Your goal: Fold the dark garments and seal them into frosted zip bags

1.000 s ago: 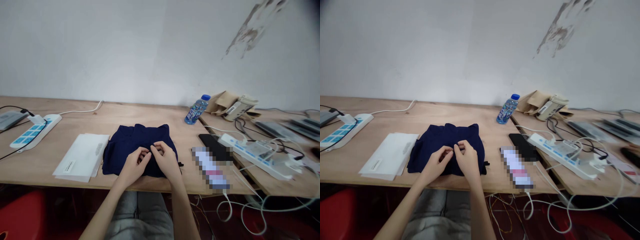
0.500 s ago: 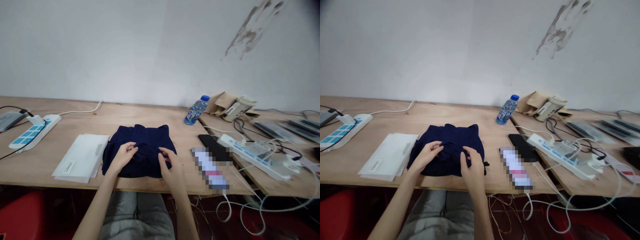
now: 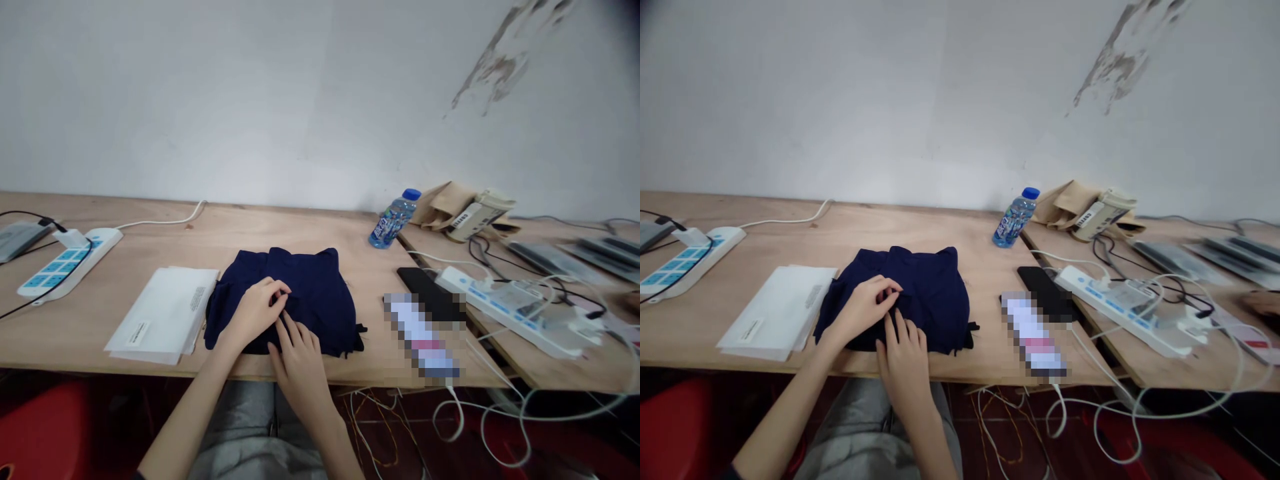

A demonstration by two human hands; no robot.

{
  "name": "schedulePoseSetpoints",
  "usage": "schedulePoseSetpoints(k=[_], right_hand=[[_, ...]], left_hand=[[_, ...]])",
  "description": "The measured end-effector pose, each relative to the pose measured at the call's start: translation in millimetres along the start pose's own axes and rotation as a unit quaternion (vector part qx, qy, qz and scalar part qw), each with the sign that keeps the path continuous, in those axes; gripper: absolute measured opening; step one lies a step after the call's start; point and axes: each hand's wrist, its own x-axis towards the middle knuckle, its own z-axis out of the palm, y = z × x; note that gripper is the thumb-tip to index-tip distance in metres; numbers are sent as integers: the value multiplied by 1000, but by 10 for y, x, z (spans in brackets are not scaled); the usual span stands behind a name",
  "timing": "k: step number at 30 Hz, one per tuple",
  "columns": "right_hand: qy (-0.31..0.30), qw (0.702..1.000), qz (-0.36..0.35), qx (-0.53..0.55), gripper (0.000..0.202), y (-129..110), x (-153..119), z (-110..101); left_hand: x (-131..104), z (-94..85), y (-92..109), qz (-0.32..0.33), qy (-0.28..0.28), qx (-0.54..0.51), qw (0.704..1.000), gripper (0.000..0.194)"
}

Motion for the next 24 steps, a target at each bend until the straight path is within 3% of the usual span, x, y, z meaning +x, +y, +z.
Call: schedulePoseSetpoints(k=[3, 7, 10, 14, 17, 21, 24], right_hand=[[-1, 1000, -18, -2, 49, -15, -76, -28], [6, 999, -34, 22, 49, -61, -167, -105], [23, 997, -22, 64, 40, -54, -205, -142], [126, 983, 74, 107, 31, 76, -211, -138], [201, 959, 164, 118, 33, 208, -169, -121], [157, 930, 275, 185, 47, 321, -51, -154], [133, 920, 312, 195, 51, 369, 39, -254]], left_hand=[[201, 114, 19, -42, -80, 63, 994, 22], [420, 233, 81, -91, -114, 155, 977, 51], [487, 283, 168, -110, -124, 204, 965, 49], [481, 296, 233, -112, -120, 200, 966, 24], [462, 263, 262, -115, -108, 184, 970, 19], [477, 190, 384, -114, -91, 146, 979, 21], [531, 143, 518, -105, -79, 85, 988, 25]])
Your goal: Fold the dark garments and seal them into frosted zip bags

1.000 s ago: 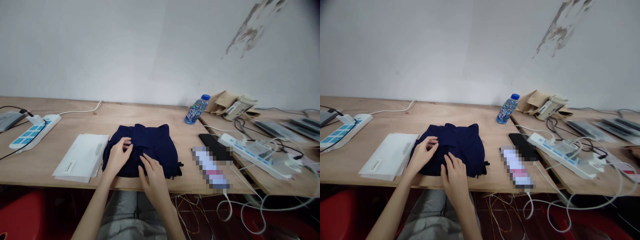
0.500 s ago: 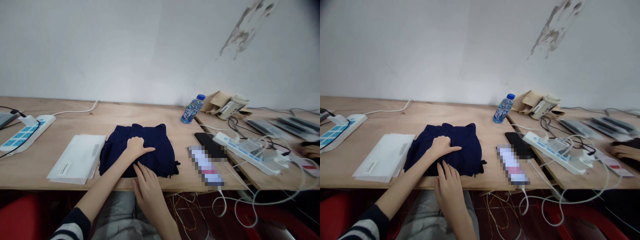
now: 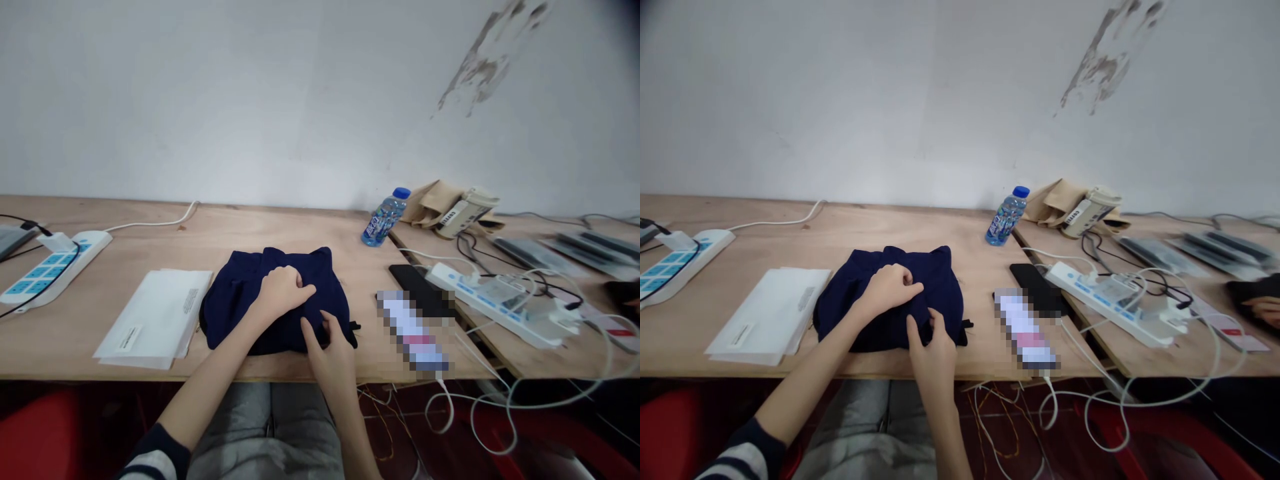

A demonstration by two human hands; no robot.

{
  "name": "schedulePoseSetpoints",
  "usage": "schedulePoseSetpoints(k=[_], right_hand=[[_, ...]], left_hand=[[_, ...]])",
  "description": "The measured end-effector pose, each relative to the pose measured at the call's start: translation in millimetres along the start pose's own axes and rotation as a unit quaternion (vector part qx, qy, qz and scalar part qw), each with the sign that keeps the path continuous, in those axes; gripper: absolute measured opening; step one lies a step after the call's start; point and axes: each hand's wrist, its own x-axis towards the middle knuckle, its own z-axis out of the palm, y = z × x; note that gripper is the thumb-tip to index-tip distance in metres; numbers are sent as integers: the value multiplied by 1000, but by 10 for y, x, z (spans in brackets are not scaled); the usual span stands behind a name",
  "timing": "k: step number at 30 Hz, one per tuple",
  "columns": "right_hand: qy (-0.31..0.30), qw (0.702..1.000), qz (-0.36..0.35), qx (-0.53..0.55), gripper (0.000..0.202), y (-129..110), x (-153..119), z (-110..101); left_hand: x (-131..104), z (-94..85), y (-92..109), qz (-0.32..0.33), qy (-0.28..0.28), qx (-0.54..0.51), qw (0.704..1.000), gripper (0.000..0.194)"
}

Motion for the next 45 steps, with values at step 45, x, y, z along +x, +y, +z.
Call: schedulePoseSetpoints(k=[45], right_hand=[[-91, 937, -304, -144, 37, 136, 17, 425]], left_hand=[[-534, 275, -1132, 193, 44, 159, 967, 52]])
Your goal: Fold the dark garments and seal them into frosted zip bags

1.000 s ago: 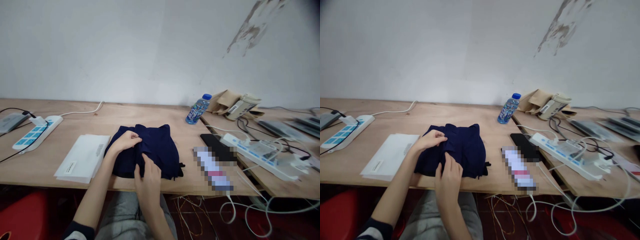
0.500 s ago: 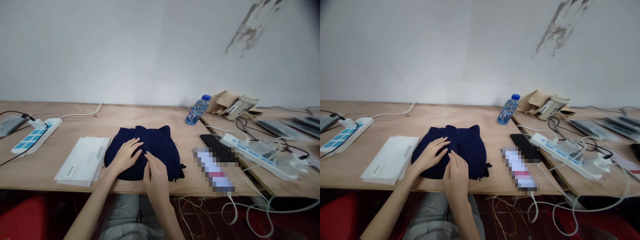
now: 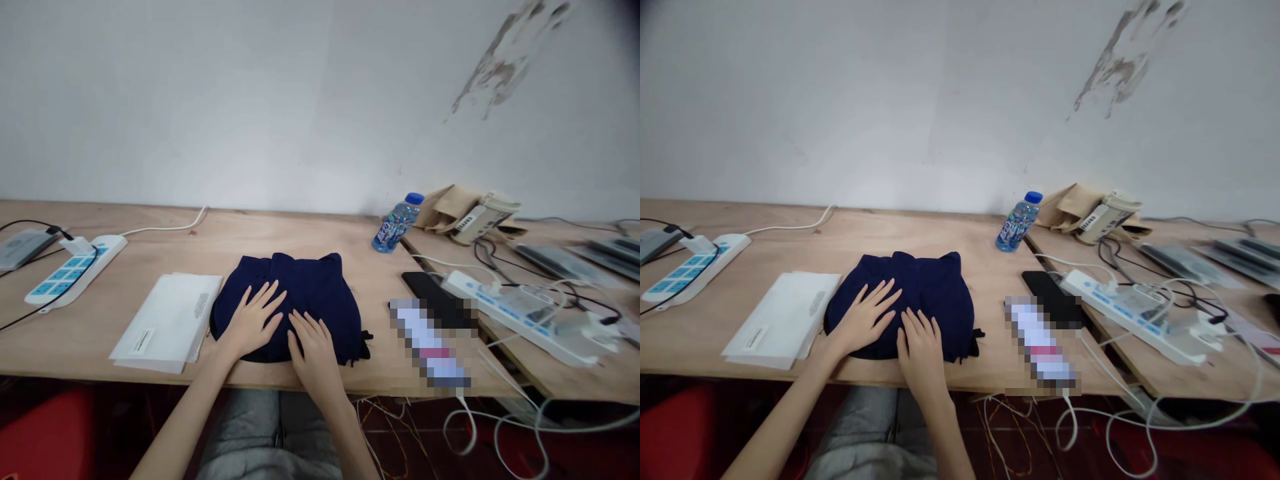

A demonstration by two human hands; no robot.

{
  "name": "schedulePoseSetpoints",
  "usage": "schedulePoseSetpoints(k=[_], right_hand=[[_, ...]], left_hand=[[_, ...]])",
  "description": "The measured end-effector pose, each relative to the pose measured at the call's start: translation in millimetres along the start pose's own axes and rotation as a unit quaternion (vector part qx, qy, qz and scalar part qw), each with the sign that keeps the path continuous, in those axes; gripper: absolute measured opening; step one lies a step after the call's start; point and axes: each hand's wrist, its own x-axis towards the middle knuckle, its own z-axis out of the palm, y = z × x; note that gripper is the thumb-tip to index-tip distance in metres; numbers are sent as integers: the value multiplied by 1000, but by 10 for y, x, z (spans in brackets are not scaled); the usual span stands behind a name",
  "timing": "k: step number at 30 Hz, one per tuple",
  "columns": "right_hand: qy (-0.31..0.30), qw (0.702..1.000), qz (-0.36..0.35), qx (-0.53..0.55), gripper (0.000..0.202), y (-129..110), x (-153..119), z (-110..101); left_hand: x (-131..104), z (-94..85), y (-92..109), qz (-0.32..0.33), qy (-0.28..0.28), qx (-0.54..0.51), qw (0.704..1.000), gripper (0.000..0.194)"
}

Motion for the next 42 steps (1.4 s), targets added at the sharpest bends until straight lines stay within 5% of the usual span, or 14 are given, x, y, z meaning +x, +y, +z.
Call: schedulePoseSetpoints(k=[7, 12, 17, 22, 30, 34, 42], right_hand=[[108, 982, 129, 87, 29, 30, 186, -29], [100, 960, 213, 149, 26, 88, 343, 6], [69, 938, 253, 226, 27, 177, 420, -55], [61, 913, 303, 266, 36, 211, 451, -58], [-35, 802, 387, 454, 43, 155, 525, -117], [-40, 818, 344, 459, 46, 101, 548, -168], [2, 921, 228, 316, 67, -4, 505, -112]], left_hand=[[3, 19, 2, -8, 6, -32, 999, 53], [24, -96, 6, -7, 36, -75, 997, 53], [-79, -240, 23, -175, 146, -86, 970, 36], [-130, -265, 83, -289, 77, -61, 952, 23], [-131, -229, 103, -304, 22, -57, 951, 20], [-165, -230, 101, -297, 38, -60, 952, 21], [-208, -279, 166, -279, 71, -66, 955, 26]])
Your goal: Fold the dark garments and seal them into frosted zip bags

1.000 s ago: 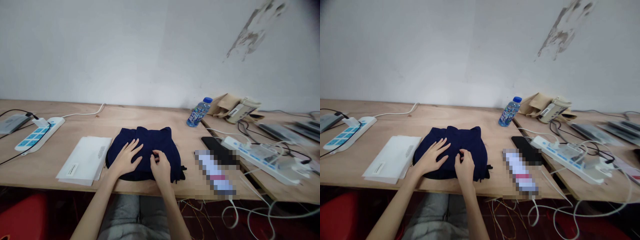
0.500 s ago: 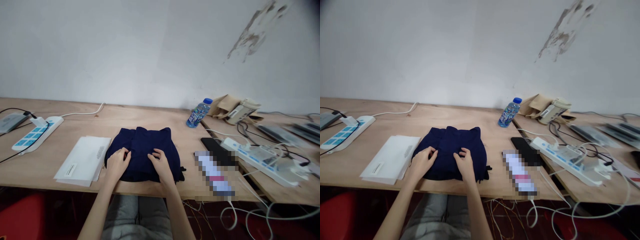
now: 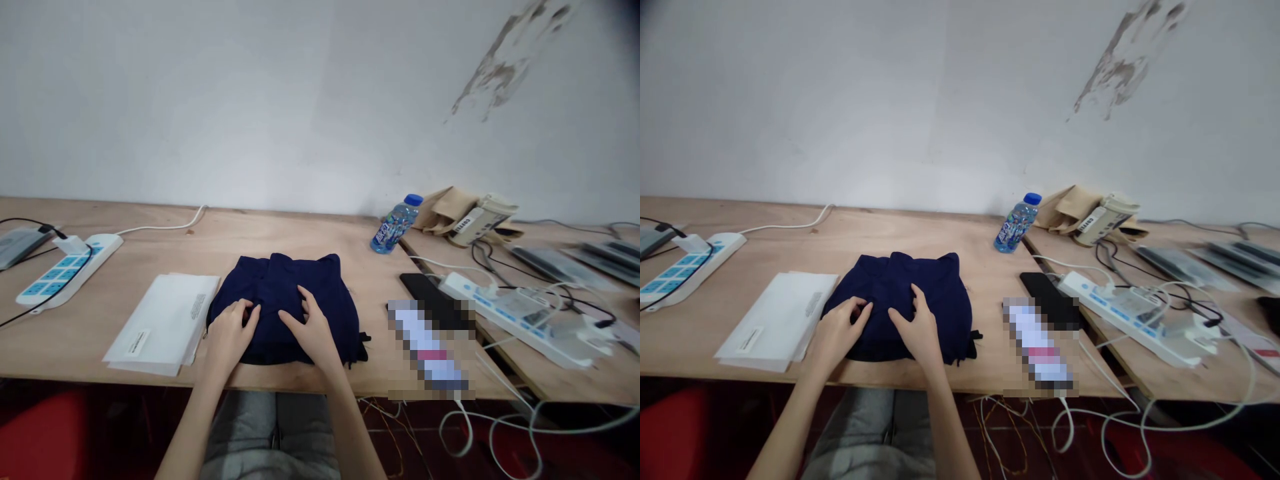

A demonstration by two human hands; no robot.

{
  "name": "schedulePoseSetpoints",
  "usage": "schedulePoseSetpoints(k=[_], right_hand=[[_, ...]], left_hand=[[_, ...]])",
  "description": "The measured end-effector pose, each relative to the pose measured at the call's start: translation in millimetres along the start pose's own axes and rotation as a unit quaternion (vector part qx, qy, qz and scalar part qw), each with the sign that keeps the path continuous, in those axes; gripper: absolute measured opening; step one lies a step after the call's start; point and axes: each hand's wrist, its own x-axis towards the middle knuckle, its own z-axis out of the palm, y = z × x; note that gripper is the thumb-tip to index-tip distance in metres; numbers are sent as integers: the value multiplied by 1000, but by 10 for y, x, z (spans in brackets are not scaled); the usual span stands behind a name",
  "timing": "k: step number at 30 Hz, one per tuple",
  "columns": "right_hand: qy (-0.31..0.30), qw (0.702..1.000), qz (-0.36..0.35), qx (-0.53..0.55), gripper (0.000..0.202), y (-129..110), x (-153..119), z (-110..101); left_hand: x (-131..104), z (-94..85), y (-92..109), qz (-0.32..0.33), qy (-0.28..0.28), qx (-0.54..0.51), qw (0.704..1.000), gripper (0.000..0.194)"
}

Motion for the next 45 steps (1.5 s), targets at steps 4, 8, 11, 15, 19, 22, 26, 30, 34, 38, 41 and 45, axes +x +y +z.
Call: schedulePoseSetpoints(k=[4, 8, 11, 15, 19, 22, 26, 30, 34, 38, 41, 45], right_hand=[[6, 998, -44, -34, 66, -164, -18, 32], [-3, 997, -40, -68, 69, -255, -22, 90], [3, 999, -31, -41, 66, -245, -4, 79], [-53, 994, -63, 76, 64, -308, 9, -71], [-134, 978, -70, 147, 65, -479, -13, -283], [-169, 971, -65, 156, 65, -548, -4, -392], [-167, 977, -74, 110, 60, -449, 77, -439], [-117, 990, -65, 49, 53, -210, 147, -395], [-29, 999, -37, 15, 49, -11, 126, -312], [6, 999, -40, 7, 49, 29, 80, -261], [6, 997, -74, -2, 41, -21, 71, -256], [8, 990, -129, -52, 30, -47, 85, -251]], left_hand=[[-28, -34, 29, -14, -1, -18, 1000, 21], [-50, -43, 27, -44, -2, -32, 999, 20], [-24, -30, -5, -79, 29, -50, 995, 23], [97, -34, -15, -107, 81, -225, 965, 38], [204, -75, 12, -141, -25, -483, 864, 57], [212, -70, 1, -148, -136, -585, 785, 58], [166, -11, -26, -183, -186, -583, 770, 56], [113, -11, -28, -207, -154, -514, 818, 53], [66, -84, -37, -212, -148, -426, 867, 53], [41, -135, -2, -196, -168, -455, 852, 45], [55, -128, 36, -170, -165, -496, 835, 40], [96, -34, 14, -77, -73, -414, 904, 37]])
